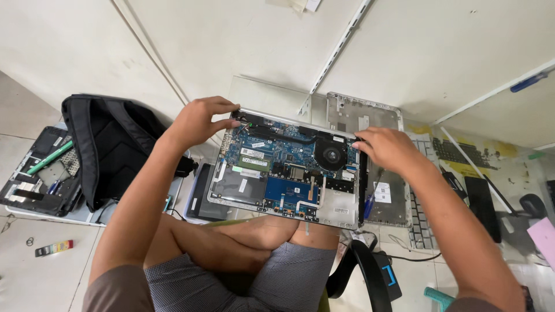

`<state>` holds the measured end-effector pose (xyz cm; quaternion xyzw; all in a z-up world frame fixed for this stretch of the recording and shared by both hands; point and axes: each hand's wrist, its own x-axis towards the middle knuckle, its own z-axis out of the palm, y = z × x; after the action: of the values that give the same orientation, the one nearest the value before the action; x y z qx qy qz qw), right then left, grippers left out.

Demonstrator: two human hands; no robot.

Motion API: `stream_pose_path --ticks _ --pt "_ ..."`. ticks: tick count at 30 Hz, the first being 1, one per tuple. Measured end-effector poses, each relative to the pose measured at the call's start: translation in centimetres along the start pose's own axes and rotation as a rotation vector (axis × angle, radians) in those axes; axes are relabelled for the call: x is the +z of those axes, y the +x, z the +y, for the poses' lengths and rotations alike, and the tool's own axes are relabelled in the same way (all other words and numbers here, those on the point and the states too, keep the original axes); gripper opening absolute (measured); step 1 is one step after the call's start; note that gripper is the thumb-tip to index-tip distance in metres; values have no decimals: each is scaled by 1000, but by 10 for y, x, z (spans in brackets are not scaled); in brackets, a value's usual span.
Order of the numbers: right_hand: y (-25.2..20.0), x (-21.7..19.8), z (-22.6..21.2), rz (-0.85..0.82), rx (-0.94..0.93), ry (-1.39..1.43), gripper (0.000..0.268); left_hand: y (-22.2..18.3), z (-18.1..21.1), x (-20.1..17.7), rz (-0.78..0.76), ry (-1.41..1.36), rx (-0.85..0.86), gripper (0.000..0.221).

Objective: The person sits cross-legged on a chair and uses a screwdriver to remove screws from the back of a disassembled laptop. They then use their hands to disconnect cables and manipulate components on the motherboard.

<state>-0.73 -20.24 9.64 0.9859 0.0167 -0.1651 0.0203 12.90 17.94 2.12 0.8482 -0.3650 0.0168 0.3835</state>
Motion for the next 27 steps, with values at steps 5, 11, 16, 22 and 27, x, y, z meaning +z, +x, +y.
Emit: stream_pose_path --ticks 5,11,16,22,27 --pt "7 -5 7 -43 -99 -166 35 8 -18 4 -29 92 72 22" --pt "23 42 37 110 -268 -556 31 12 -27 7 -47 184 141 21" --pt "31 74 55 263 -341 -719 28 9 -35 17 19 279 205 19" --pt "23 69 44 374 -362 -806 25 6 -39 24 165 293 341 17" --pt "18 64 39 407 -390 -803 24 9 -40 28 222 310 445 15"
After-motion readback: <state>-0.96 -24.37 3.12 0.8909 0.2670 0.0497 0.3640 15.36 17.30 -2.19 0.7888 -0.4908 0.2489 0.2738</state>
